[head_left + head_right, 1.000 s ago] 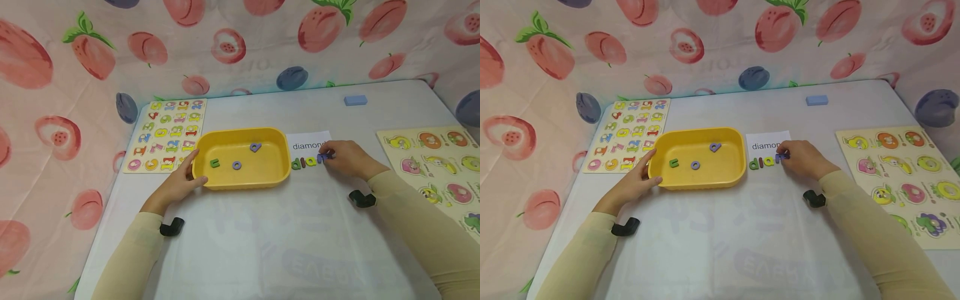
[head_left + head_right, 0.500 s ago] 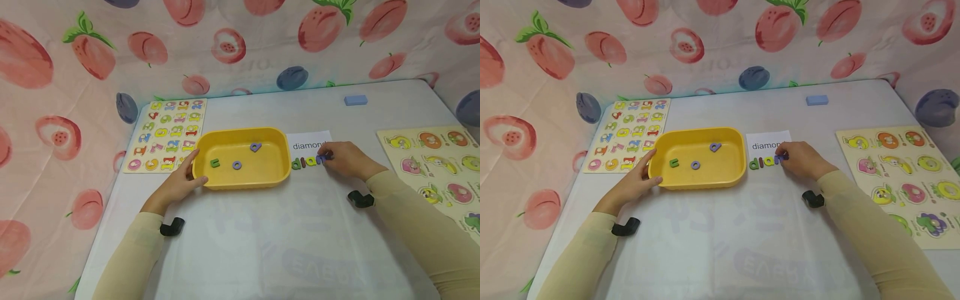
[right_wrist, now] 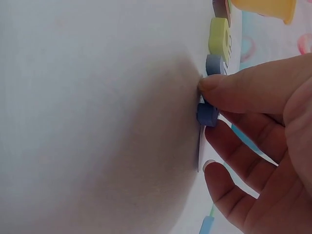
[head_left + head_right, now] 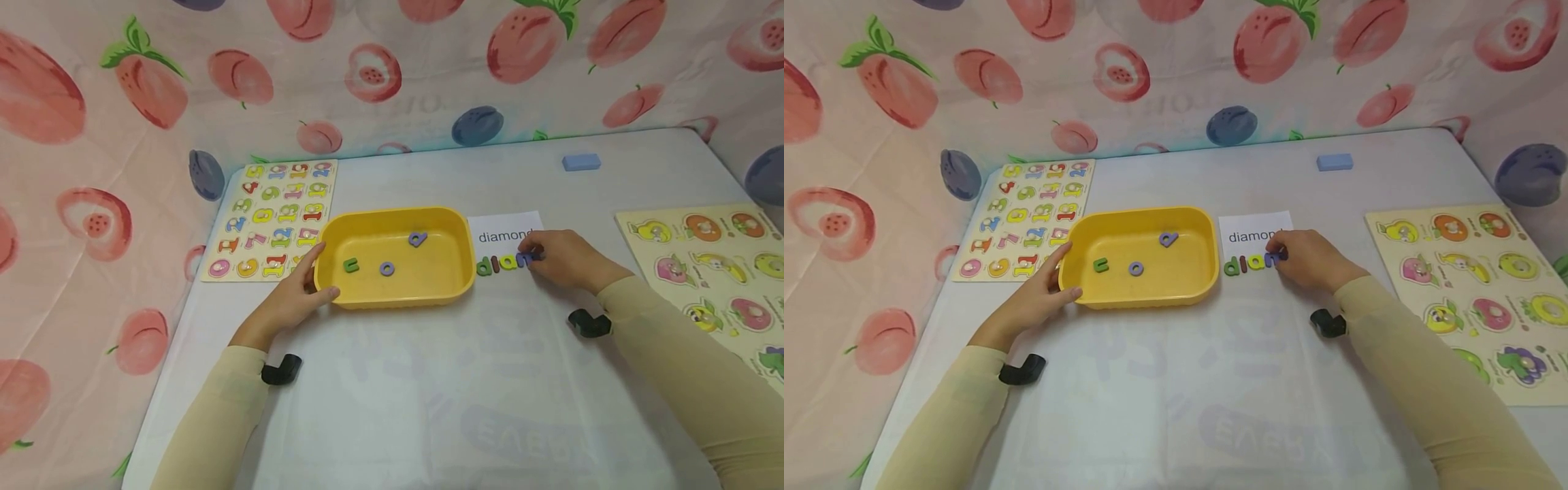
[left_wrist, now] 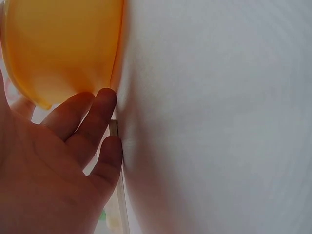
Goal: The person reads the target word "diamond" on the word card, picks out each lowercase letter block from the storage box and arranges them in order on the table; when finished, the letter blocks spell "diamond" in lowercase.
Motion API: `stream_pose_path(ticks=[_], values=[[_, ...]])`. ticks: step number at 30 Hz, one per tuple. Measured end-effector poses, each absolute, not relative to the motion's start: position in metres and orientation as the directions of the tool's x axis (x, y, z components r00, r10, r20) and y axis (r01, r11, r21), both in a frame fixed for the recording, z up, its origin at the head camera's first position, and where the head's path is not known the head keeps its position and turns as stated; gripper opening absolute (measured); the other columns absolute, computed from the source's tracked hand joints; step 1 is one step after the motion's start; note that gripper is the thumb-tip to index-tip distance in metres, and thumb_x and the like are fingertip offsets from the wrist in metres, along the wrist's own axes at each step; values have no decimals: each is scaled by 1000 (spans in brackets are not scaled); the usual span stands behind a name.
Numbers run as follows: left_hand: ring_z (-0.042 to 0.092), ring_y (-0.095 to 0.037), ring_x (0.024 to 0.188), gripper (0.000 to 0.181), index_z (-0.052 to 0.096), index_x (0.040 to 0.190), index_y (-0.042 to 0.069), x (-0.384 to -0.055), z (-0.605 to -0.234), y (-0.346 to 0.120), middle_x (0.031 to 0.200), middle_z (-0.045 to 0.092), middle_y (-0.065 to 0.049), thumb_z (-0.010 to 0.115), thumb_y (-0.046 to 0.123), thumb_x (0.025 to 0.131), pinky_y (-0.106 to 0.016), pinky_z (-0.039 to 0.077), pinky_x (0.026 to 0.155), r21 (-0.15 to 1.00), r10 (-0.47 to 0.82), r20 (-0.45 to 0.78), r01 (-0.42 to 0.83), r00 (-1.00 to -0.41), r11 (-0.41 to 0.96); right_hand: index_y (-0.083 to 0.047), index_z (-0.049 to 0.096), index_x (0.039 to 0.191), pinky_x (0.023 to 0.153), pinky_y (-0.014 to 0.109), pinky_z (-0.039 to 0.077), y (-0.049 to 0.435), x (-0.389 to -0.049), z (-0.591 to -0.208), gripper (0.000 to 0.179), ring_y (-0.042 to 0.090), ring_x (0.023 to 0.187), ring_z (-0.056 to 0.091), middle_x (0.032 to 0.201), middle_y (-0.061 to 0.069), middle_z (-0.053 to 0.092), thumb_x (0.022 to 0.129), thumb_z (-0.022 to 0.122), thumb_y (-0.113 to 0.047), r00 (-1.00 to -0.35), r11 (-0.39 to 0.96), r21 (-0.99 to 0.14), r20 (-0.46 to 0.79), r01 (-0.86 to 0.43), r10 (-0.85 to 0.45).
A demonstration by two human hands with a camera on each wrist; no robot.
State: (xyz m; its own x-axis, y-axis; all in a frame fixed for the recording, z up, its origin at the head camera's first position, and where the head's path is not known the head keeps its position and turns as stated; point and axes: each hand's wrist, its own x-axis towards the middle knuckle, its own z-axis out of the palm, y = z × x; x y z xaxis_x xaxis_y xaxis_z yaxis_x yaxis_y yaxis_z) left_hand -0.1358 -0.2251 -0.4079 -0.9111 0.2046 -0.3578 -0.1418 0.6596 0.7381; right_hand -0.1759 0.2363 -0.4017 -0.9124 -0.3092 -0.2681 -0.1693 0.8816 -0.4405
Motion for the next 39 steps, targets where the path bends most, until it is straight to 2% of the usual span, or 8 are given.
stream_pose_path(ticks=[5, 13, 22, 26, 30, 39], values=[[41, -29, 136, 97, 8, 160, 41, -137, -407, -225, 154, 43, -11, 72, 49, 88, -61, 21, 115, 734, 204, -355, -136, -912, 665, 3, 63, 122, 101, 60, 42, 236, -177, -400, 33, 38, 106, 56, 117, 25, 64, 89, 65, -4, -911, 883, -438, -270, -171, -311], [39, -30, 138, 97, 8, 161, 41, -137, -405, -224, 155, 42, -12, 72, 49, 88, -61, 21, 115, 731, 203, -355, -136, -913, 668, -2, 58, 134, 103, 65, 36, 239, -178, -381, 42, 47, 122, 47, 131, 29, 55, 93, 62, -11, -919, 892, -435, -288, -123, -268], [39, -31, 139, 97, 7, 161, 40, -137, -404, -225, 155, 41, -13, 71, 50, 89, -62, 19, 115, 733, 204, -357, -138, -912, 666, -8, 55, 143, 104, 64, 38, 225, -179, -339, 50, 44, 127, 47, 137, 25, 55, 95, 68, -15, -936, 878, -411, -136, -245, -325], [40, -32, 137, 97, 6, 161, 40, -136, -405, -225, 154, 42, -14, 71, 51, 89, -63, 20, 115, 736, 206, -359, -140, -910, 662, -8, 54, 144, 107, 59, 38, 204, -174, -328, 52, 40, 132, 46, 142, 19, 54, 95, 69, -17, -907, 846, -410, -93, -341, -411], [41, -32, 136, 97, 7, 161, 39, -135, -407, -225, 154, 42, -14, 71, 50, 89, -62, 20, 115, 742, 209, -359, -143, -910, 655, -6, 55, 143, 106, 56, 40, 182, -169, -326, 50, 37, 130, 50, 141, 16, 57, 96, 69, -18, -864, 796, -418, -49, -438, -501], [41, -31, 135, 96, 7, 160, 41, -135, -408, -225, 154, 42, -13, 72, 49, 89, -62, 20, 115, 745, 208, -363, -149, -908, 650, -3, 62, 134, 110, 48, 39, 130, -164, -355, 41, 32, 128, 54, 136, 13, 61, 96, 67, -17, -765, 644, -516, 33, -564, -644]])
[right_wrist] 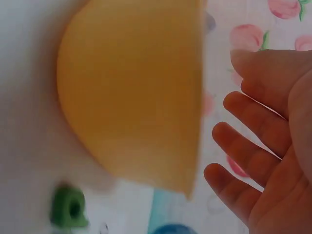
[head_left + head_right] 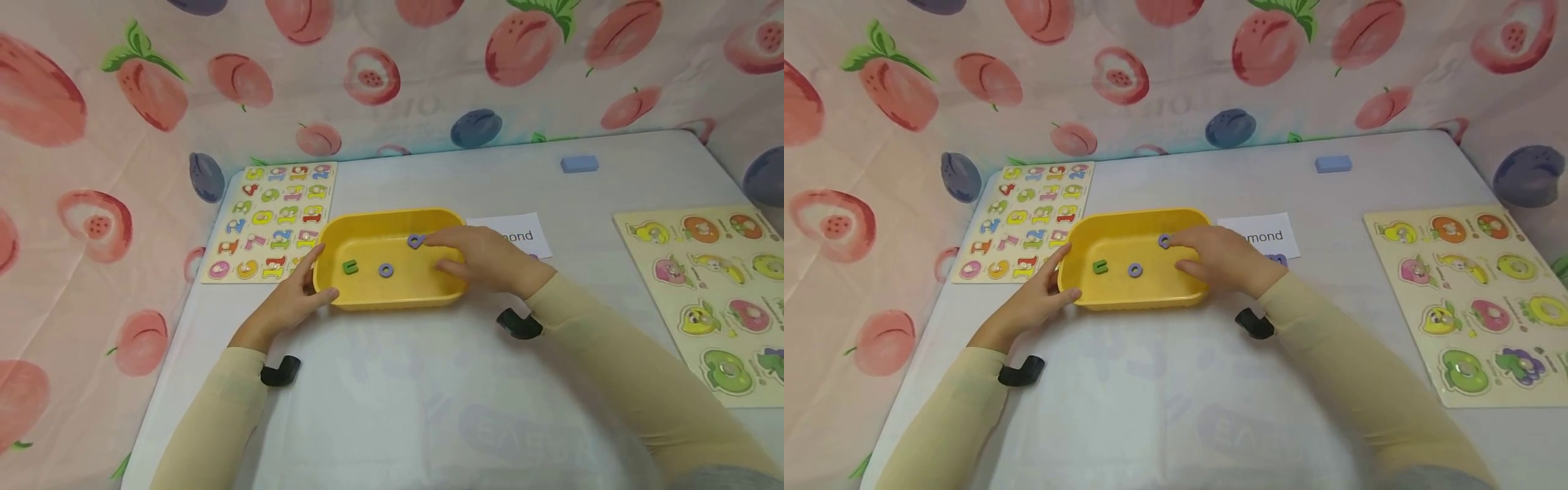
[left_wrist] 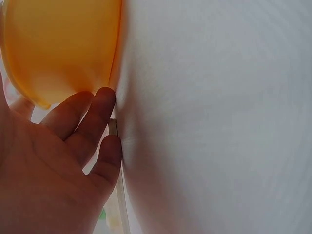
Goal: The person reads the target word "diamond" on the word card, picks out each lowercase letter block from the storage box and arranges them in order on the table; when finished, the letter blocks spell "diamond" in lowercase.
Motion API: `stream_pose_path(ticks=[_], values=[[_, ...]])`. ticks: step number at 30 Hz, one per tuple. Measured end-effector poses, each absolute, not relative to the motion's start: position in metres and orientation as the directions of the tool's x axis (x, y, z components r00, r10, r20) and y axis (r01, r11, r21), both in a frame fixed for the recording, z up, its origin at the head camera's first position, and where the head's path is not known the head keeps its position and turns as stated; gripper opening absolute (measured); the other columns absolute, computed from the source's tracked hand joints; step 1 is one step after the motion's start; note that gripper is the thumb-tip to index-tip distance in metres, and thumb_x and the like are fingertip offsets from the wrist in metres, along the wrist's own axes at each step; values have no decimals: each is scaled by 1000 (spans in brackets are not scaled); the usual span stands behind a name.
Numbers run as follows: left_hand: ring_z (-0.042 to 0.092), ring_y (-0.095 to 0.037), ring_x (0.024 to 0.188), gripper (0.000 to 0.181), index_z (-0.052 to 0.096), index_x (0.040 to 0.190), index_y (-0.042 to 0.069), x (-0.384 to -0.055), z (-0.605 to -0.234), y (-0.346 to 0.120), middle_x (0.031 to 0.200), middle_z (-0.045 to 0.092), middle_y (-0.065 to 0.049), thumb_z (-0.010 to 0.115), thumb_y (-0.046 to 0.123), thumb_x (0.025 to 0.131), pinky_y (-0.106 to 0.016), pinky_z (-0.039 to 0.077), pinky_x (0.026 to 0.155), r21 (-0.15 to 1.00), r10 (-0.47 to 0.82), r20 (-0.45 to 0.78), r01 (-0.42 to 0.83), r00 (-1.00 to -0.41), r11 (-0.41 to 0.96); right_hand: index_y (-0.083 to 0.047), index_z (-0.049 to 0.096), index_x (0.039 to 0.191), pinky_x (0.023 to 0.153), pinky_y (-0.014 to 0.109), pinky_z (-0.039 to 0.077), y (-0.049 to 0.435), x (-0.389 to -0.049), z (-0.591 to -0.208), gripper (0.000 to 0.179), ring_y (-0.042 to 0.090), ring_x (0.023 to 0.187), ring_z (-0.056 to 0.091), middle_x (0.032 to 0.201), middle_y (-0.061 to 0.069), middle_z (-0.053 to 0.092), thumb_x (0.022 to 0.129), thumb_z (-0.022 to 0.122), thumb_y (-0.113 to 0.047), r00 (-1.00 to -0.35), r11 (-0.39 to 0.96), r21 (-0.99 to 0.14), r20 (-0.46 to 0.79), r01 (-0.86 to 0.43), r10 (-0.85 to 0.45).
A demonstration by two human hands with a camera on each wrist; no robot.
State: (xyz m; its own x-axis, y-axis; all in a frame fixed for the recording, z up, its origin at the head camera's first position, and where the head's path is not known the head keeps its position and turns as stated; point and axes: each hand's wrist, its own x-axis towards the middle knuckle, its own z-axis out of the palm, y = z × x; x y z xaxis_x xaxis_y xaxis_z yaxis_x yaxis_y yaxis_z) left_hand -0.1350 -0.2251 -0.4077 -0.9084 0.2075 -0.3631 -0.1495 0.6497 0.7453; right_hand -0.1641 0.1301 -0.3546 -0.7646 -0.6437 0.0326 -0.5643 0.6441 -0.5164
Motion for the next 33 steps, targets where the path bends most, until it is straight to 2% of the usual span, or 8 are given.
stream_pose_path(ticks=[5, 14, 18, 28, 33], values=[[42, -31, 135, 96, 8, 161, 40, -134, -409, -225, 154, 43, -13, 72, 48, 89, -61, 20, 115, 756, 216, -359, -147, -908, 638, -4, 63, 134, 111, 44, 38, 105, -163, -368, 40, 28, 130, 53, 135, 10, 63, 97, 66, -17, -748, 618, -561, 2, -550, -664], [42, -30, 136, 96, 8, 161, 40, -134, -407, -225, 154, 43, -13, 72, 48, 89, -61, 21, 115, 752, 214, -350, -137, -912, 645, -7, 62, 136, 108, 41, 41, 78, -168, -382, 39, 27, 122, 58, 134, 6, 63, 99, 64, -20, -730, 644, -518, -55, -563, -682], [41, -31, 136, 96, 8, 161, 39, -134, -407, -226, 154, 43, -13, 71, 49, 90, -61, 20, 115, 750, 216, -350, -135, -912, 647, -8, 62, 137, 107, 39, 42, 68, -172, -383, 40, 24, 120, 58, 136, 4, 62, 99, 63, -20, -715, 635, -531, -78, -560, -695], [43, -31, 135, 95, 8, 161, 37, -134, -407, -225, 152, 44, -15, 71, 46, 90, -61, 20, 115, 754, 220, -350, -135, -910, 643, -9, 62, 137, 108, 36, 41, 50, -184, -394, 42, 20, 124, 56, 136, 4, 62, 97, 67, -19, -724, 662, -582, -172, -473, -668], [41, -31, 137, 96, 8, 161, 39, -134, -407, -225, 154, 43, -14, 71, 48, 89, -61, 20, 115, 740, 207, -355, -139, -912, 658, -8, 63, 135, 108, 36, 41, 47, -187, -398, 40, 19, 124, 57, 134, 4, 63, 97, 67, -17, -716, 664, -566, -174, -489, -676]])
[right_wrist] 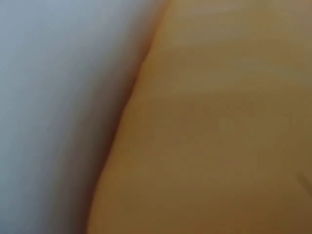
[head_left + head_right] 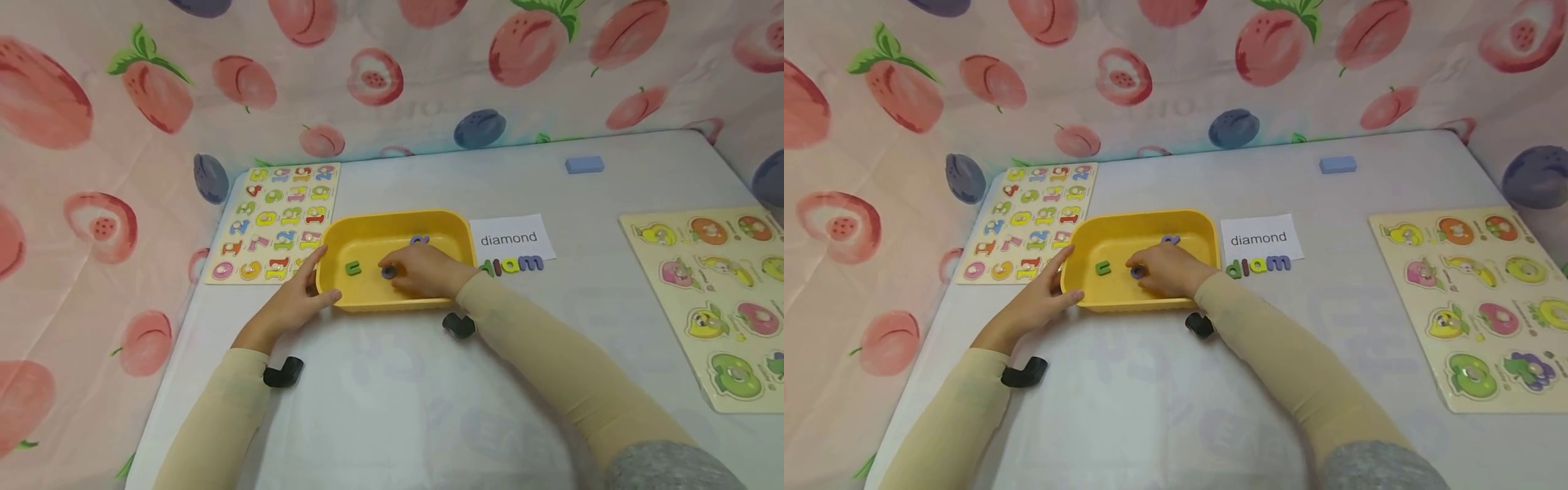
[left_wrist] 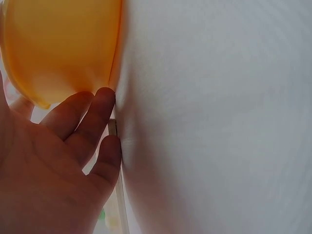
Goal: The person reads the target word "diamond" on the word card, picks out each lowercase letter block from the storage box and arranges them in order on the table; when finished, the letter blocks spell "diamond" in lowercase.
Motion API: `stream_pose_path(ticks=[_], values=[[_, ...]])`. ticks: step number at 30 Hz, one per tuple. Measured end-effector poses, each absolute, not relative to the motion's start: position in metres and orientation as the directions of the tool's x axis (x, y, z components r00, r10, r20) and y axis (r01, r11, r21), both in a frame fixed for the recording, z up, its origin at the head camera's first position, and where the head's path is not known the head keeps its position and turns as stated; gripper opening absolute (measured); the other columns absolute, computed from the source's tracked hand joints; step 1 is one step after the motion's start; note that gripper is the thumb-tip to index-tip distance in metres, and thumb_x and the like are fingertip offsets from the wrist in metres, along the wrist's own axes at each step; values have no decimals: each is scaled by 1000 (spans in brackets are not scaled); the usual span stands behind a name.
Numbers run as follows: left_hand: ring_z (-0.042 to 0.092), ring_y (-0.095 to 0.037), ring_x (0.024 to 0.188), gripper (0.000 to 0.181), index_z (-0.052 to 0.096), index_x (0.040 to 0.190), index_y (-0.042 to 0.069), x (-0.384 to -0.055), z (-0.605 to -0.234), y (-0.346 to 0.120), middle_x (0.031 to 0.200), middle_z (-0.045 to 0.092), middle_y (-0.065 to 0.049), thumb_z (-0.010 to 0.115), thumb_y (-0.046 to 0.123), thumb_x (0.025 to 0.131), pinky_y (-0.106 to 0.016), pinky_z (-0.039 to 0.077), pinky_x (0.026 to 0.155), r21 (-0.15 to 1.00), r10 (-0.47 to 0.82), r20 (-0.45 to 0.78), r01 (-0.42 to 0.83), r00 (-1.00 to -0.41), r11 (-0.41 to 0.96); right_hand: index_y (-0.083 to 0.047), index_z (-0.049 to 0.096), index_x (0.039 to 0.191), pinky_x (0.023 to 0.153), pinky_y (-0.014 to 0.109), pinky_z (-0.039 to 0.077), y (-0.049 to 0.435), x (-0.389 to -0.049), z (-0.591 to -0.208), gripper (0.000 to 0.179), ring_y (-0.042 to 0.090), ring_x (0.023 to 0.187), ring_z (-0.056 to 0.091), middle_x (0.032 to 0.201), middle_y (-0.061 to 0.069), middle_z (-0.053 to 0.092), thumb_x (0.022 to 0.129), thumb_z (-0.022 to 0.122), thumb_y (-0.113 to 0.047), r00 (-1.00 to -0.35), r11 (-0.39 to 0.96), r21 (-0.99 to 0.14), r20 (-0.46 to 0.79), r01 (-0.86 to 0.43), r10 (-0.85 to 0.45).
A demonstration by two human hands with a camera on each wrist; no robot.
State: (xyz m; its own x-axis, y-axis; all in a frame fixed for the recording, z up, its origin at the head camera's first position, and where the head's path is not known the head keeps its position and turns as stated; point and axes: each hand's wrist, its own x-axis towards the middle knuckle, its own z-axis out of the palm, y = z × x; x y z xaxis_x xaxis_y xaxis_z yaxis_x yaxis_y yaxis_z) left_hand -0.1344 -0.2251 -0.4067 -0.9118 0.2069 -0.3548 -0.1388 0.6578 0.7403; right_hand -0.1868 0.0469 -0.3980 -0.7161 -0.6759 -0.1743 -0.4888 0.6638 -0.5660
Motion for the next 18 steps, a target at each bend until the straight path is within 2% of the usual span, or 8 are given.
stream_pose_path(ticks=[8, 18], values=[[45, -30, 132, 96, 9, 161, 40, -136, -407, -225, 151, 47, -14, 72, 48, 89, -60, 22, 115, 737, 199, -356, -144, -913, 660, -8, 65, 133, 107, 35, 42, 46, -187, -397, 37, 17, 117, 59, 131, 4, 65, 96, 66, -14, -704, 669, -560, -200, -489, -681], [43, -31, 135, 96, 7, 161, 39, -135, -406, -225, 153, 44, -15, 71, 48, 90, -61, 21, 115, 739, 206, -363, -146, -909, 658, -6, 66, 131, 106, 35, 43, 44, -187, -400, 35, 20, 117, 59, 129, 5, 66, 96, 66, -13, -733, 682, -548, -170, -485, -658]])
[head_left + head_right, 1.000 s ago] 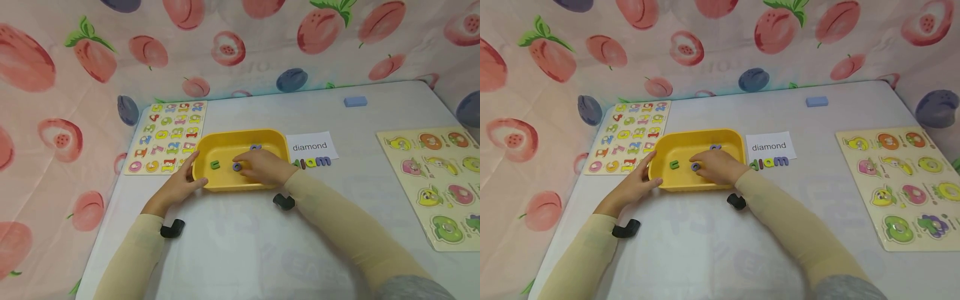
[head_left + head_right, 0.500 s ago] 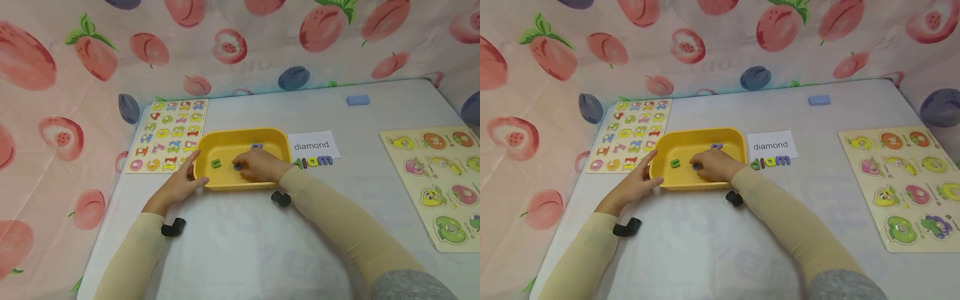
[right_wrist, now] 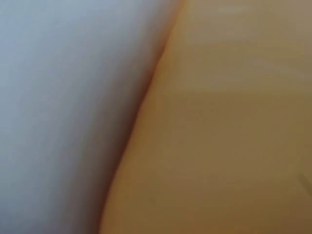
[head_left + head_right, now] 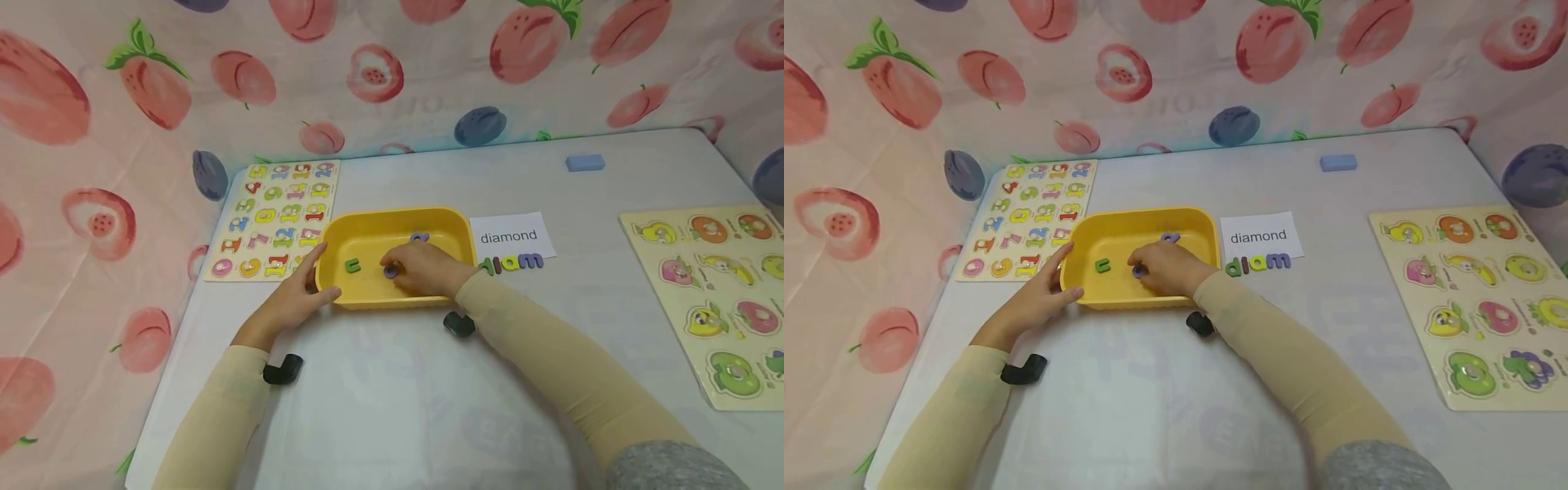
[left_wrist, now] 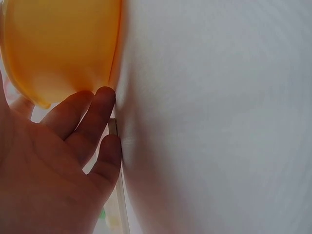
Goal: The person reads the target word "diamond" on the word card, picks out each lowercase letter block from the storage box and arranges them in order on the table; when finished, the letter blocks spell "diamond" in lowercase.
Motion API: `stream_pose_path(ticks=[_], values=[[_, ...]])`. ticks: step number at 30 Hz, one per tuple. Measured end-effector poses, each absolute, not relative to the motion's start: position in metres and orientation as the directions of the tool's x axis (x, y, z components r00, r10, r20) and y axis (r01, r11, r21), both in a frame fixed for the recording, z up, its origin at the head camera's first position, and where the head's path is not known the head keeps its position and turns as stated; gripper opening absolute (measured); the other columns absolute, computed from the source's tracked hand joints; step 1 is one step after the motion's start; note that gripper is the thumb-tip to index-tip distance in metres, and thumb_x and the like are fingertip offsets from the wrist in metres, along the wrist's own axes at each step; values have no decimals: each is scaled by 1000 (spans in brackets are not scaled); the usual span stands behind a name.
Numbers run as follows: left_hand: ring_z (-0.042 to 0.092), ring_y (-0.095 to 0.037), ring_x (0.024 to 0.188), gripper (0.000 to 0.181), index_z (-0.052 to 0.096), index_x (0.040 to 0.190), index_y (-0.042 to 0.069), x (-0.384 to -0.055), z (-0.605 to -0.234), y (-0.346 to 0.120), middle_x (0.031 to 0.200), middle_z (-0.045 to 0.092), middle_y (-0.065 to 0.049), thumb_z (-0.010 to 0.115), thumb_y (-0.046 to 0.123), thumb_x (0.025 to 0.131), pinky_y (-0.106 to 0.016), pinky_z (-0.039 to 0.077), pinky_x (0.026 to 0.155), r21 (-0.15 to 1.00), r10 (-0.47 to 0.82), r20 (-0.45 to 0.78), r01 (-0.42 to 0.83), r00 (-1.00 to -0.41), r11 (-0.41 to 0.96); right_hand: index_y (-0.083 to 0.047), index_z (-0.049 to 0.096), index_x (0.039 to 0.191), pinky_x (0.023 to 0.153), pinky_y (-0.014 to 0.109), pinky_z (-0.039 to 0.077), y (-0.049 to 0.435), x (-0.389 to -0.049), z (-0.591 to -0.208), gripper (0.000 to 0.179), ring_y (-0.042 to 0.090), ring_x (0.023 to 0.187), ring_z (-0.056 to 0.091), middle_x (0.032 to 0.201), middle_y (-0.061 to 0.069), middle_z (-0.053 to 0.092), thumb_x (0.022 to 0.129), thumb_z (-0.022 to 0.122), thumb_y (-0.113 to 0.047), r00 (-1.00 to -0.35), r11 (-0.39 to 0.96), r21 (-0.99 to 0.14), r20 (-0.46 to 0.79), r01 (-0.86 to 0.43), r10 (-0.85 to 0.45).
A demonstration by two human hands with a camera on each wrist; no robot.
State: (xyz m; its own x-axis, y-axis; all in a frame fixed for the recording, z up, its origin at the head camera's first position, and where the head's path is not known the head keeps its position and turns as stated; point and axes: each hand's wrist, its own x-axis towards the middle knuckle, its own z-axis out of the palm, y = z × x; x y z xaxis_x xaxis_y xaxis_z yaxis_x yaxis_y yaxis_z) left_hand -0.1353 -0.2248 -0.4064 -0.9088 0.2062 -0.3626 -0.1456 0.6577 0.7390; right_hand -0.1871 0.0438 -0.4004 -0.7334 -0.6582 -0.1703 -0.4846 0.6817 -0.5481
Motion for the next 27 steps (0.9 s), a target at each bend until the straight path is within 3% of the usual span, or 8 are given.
stream_pose_path(ticks=[14, 27], values=[[44, -31, 135, 96, 8, 161, 38, -135, -409, -226, 152, 45, -14, 71, 47, 90, -60, 21, 116, 747, 209, -354, -141, -912, 650, -7, 70, 122, 100, 35, 47, 44, -188, -404, 26, 19, 103, 61, 118, 4, 69, 98, 66, -16, -726, 687, -538, -188, -488, -662], [41, -30, 137, 95, 7, 161, 39, -135, -407, -225, 154, 42, -13, 71, 48, 90, -60, 22, 115, 744, 211, -352, -137, -912, 654, -6, 69, 124, 100, 36, 48, 46, -189, -404, 28, 20, 105, 63, 119, 5, 70, 98, 66, -17, -725, 699, -502, -186, -510, -663]])
